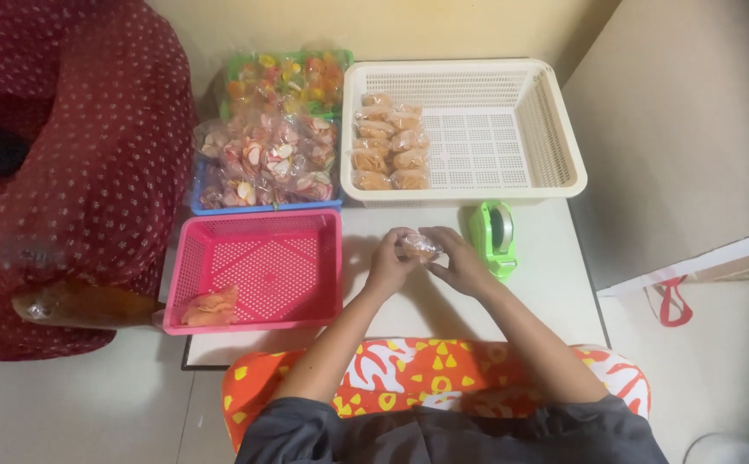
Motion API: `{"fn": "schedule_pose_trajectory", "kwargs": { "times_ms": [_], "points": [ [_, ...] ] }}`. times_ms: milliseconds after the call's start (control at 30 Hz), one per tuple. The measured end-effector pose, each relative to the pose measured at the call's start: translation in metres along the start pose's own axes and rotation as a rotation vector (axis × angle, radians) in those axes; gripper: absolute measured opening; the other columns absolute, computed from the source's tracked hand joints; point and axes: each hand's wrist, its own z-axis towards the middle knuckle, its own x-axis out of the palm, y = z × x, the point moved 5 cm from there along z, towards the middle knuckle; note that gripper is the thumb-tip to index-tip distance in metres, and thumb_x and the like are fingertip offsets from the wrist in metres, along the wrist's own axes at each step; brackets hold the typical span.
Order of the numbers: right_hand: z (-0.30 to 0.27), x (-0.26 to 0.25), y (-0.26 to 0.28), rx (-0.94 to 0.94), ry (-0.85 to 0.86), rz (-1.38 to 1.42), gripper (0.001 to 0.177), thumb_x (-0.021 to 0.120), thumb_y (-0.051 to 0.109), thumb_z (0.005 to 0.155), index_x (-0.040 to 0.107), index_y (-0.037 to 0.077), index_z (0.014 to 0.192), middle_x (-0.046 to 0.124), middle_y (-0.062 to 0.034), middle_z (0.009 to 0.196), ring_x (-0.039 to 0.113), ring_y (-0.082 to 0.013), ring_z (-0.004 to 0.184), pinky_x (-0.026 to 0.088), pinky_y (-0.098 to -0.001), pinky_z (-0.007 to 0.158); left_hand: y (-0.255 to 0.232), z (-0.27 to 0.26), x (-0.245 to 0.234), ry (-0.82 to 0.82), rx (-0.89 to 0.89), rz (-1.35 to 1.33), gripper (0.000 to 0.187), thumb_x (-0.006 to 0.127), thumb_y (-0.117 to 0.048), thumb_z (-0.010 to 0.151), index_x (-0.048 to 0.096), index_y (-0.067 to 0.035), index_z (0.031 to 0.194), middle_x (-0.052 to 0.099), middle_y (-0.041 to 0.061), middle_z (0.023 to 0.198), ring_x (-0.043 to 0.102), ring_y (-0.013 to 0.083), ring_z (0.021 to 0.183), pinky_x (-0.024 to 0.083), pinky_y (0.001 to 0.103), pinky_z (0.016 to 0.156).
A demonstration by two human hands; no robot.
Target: Packaging small food items into plastic bags and sealing them with a tape dispenser, then sorting them into baskets.
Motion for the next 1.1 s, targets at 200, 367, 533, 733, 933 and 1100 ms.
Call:
{"fn": "schedule_pose_trajectory", "kwargs": {
  "times_ms": [200, 367, 533, 733, 933, 1100],
  "points": [
    [0.028, -0.025, 0.014, -0.011, -0.013, -0.186, 0.059, 0.082, 0.023, 0.083, 0.062, 0.016, 0.138, 0.068, -0.0137, 0.125, 0.069, -0.0335, 0.108, 0.056, -0.0464, 0.094, -0.019, 0.034, -0.016, 0.066, 0.107, 0.02, 0.057, 0.084, -0.004, 0.08, 0.059, -0.015, 0.131, 0.064, 0.014, 0.125, 0.068, 0.0299, 0.114, 0.062, 0.038, 0.092],
    [0.073, -0.047, 0.019, 0.121, -0.022, -0.141, 0.06, 0.076, 0.015, 0.087, 0.057, 0.021, 0.144, 0.073, -0.0106, 0.118, 0.073, -0.0287, 0.089, 0.06, -0.0434, 0.08, -0.062, 0.071, -0.04, 0.078, 0.199, 0.104, 0.058, 0.084, -0.014, 0.082, 0.061, -0.019, 0.136, 0.065, 0.016, 0.126, 0.07, 0.0324, 0.109, 0.062, 0.041, 0.09],
    [0.14, -0.056, -0.003, 0.105, -0.069, -0.109, 0.053, 0.071, 0.006, 0.087, 0.061, 0.018, 0.138, 0.073, -0.0102, 0.124, 0.075, -0.0334, 0.096, 0.06, -0.0458, 0.083, -0.085, 0.13, -0.062, 0.016, 0.254, 0.245, 0.056, 0.086, -0.016, 0.08, 0.066, -0.025, 0.132, 0.07, 0.012, 0.126, 0.073, 0.0284, 0.1, 0.061, 0.038, 0.086],
    [0.228, -0.061, -0.019, 0.012, -0.219, -0.112, 0.053, 0.072, 0.002, 0.086, 0.061, 0.023, 0.134, 0.072, -0.006, 0.117, 0.074, -0.0322, 0.098, 0.062, -0.0447, 0.084, -0.107, 0.215, -0.082, -0.155, 0.441, 0.3, 0.053, 0.089, -0.012, 0.075, 0.072, -0.024, 0.123, 0.066, 0.005, 0.114, 0.068, 0.0206, 0.09, 0.061, 0.032, 0.079],
    [0.3, -0.05, -0.037, 0.11, -0.249, -0.054, 0.043, 0.071, 0.013, 0.094, 0.059, 0.024, 0.135, 0.072, -0.009, 0.121, 0.072, -0.0336, 0.104, 0.058, -0.0483, 0.095, -0.097, 0.292, -0.106, -0.185, 0.461, 0.401, 0.042, 0.076, -0.014, 0.086, 0.069, -0.024, 0.127, 0.063, 0.003, 0.104, 0.07, 0.0213, 0.089, 0.061, 0.035, 0.083],
    [0.347, -0.027, -0.056, 0.083, -0.249, -0.057, 0.042, 0.072, 0.014, 0.095, 0.061, 0.024, 0.134, 0.072, -0.0105, 0.119, 0.07, -0.0374, 0.107, 0.056, -0.0519, 0.099, -0.076, 0.342, -0.125, -0.318, 0.54, 0.712, 0.044, 0.079, -0.013, 0.078, 0.071, -0.023, 0.12, 0.07, 0.005, 0.104, 0.07, 0.028, 0.102, 0.054, 0.042, 0.096]
  ]
}}
